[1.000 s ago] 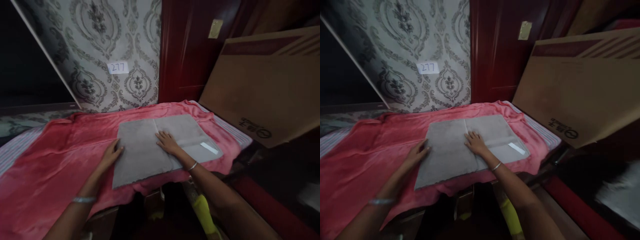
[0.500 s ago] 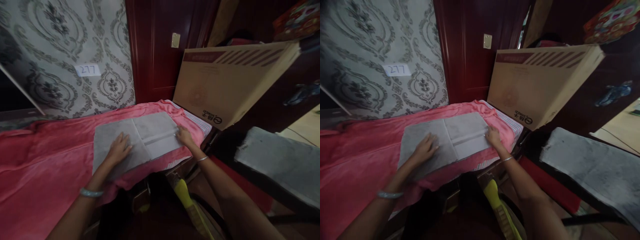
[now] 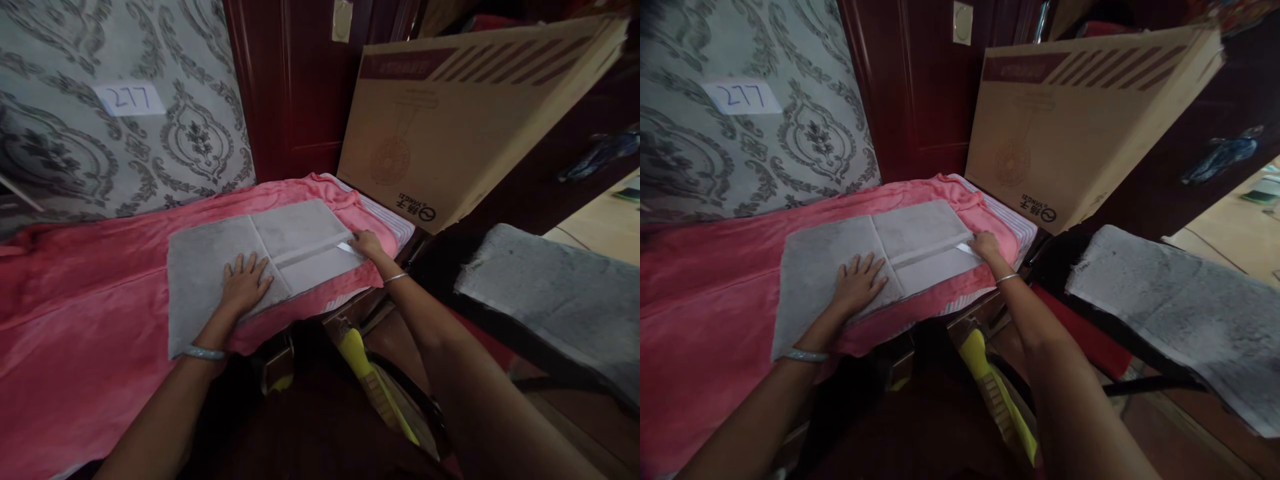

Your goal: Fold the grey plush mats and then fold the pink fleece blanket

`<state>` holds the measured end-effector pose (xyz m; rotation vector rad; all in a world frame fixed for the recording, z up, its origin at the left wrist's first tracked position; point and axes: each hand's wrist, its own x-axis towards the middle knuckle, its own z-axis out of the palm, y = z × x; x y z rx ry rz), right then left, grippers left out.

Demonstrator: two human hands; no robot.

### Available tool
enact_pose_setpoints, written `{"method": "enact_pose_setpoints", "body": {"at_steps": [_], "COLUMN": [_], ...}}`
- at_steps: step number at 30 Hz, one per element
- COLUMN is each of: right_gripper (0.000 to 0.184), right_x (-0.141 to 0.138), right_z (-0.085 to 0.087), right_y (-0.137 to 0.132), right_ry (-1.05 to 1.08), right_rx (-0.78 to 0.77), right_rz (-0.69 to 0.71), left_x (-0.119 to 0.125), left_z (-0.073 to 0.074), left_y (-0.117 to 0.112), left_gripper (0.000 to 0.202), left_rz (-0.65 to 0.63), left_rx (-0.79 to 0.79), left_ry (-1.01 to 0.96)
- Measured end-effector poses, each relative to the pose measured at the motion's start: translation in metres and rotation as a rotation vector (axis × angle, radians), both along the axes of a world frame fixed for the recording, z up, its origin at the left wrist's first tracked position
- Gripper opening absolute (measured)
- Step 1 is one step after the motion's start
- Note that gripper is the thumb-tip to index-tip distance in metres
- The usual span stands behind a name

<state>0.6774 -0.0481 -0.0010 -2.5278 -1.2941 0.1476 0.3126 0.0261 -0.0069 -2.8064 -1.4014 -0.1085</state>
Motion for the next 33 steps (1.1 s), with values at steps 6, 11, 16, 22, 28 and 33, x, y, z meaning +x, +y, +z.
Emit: {"method": "enact_pose_setpoints", "body": {"at_steps": [6, 11, 16, 22, 28, 33], "right_gripper": [0.034, 0.037, 0.025, 0.022, 0.030, 0.039], "right_x": [0.005, 0.007, -0.001, -0.041, -0.135, -0.225], "right_z": [0.000, 0.001, 0.008, 0.035, 0.061, 0.048], "right_y": [-0.002, -0.008, -0.018, -0.001, 0.051, 0.052], "right_ry": [0.128, 0.334, 0.561, 0.658, 0.639, 0.533], "right_rx": [0.092, 0.176, 0.227, 0.352, 0.412, 0.310], "right_rz": [-0.044, -0.042, 0.040, 0.171, 0.464, 0.679], "left_x": [0.000, -0.001, -0.002, -0.010, -0.030, -0.047], "left_z": [-0.001, -0.001, -0.001, -0.013, -0.026, -0.019], "left_y": [0.000, 0.000, -0.003, 0.007, 0.033, 0.042], "left_gripper": [0.062, 0.061, 0.061, 0.056, 0.050, 0.037], "left_rz": [0.002, -0.010, -0.015, -0.051, 0.036, 0.206], "left_rx": [-0.007, 0.005, 0.004, -0.076, -0.524, -1.002], "left_ry": [-0.032, -0.024, -0.056, -0.337, -1.341, -1.951]}}
